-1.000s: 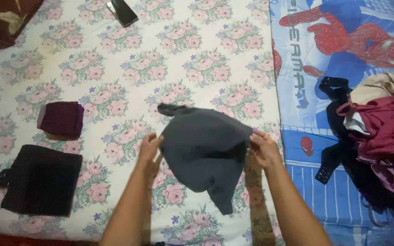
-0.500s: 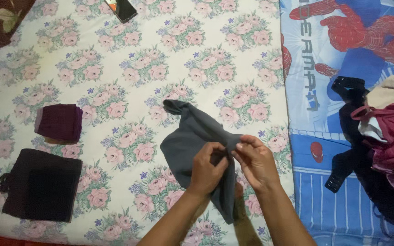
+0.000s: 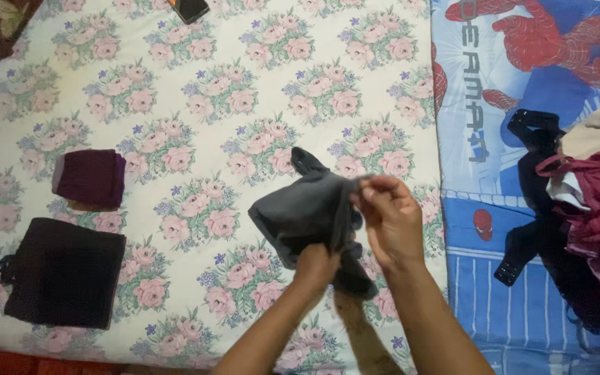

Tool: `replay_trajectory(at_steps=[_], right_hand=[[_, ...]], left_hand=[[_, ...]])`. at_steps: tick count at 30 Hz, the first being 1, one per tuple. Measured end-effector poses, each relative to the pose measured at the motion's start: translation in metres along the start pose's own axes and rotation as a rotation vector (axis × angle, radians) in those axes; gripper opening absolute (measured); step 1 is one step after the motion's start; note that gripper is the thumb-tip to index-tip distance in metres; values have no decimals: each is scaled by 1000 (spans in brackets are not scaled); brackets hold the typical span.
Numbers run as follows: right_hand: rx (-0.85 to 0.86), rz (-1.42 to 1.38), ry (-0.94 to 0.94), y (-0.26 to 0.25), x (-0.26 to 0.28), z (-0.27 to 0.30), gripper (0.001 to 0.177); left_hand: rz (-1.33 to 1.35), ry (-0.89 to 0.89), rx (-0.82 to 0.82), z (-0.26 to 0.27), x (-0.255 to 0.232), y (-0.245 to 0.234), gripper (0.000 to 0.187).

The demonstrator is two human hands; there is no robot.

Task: The person folds several tank tops one by one on a bed. They smooth each garment, fold the sides and bottom, then stack the folded items. The process is repeated for a gray, pink, and striped top.

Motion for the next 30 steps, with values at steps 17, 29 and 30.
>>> replay_trajectory(at_steps=[17,29,30], right_hand=[[-131,438,263,-115,-122,39,27],[-170,625,207,-58,-99,60,30],[-160,635,177,-53,-95,60,28]], left_hand=[[402,476,-384,50,-91,-95,44],[766,138,-402,57,-63,-95,25],[821,109,-383,57,-61,-92,26]])
Point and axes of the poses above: each hand's wrist, its own z-axis away from the middle knuckle, its own y-axis out of the palm, x = y × z, the point moved 10 cm from there along -z, towards the middle knuckle, and after that the axes turned 11 degrees about y, right-handed, at the moved point
